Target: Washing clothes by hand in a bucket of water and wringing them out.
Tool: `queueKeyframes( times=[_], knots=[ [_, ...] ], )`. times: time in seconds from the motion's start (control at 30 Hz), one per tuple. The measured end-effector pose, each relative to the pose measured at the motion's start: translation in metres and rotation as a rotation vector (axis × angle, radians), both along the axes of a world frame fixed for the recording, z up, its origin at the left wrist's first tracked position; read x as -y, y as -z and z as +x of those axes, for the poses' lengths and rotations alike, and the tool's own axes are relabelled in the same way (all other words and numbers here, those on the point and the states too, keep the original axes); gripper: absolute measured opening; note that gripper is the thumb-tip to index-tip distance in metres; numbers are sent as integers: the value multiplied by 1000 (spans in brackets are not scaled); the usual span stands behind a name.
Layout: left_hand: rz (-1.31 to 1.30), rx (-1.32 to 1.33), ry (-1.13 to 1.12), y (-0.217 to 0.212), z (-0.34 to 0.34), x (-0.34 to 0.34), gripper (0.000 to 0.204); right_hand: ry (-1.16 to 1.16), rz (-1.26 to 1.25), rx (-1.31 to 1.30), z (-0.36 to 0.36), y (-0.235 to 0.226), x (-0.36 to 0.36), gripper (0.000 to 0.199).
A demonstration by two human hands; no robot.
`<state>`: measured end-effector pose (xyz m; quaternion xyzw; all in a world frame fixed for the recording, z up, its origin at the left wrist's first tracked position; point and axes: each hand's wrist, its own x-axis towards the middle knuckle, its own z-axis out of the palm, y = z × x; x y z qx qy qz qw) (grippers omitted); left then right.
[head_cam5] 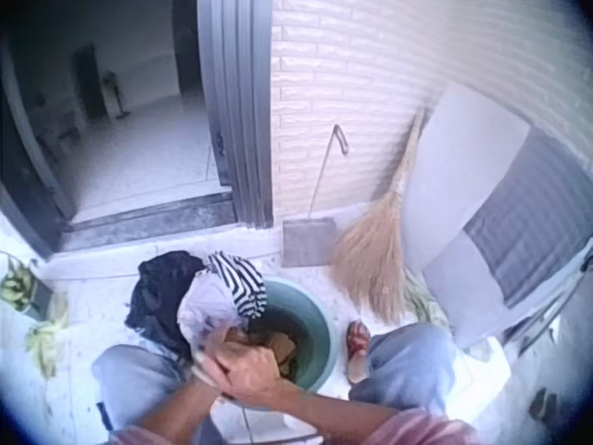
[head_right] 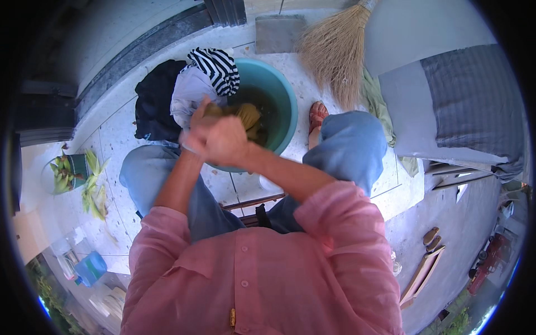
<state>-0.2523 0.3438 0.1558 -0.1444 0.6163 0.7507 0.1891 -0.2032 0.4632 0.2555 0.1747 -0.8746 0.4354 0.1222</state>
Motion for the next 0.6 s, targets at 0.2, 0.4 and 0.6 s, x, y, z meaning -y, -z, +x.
queueKeyframes(
  times=[0.2,0.4,0.6],
  knots=[
    [229,339,-237,-56,20,-68,16,433,107,89,-35,57,-42,43],
    [-478,-375,191,28,-35,55,24,50,37,-123,7,0,39,35],
    [132,130,-102,-91,5,-43,26,338,26,196,-57,38,-42,45]
  ],
)
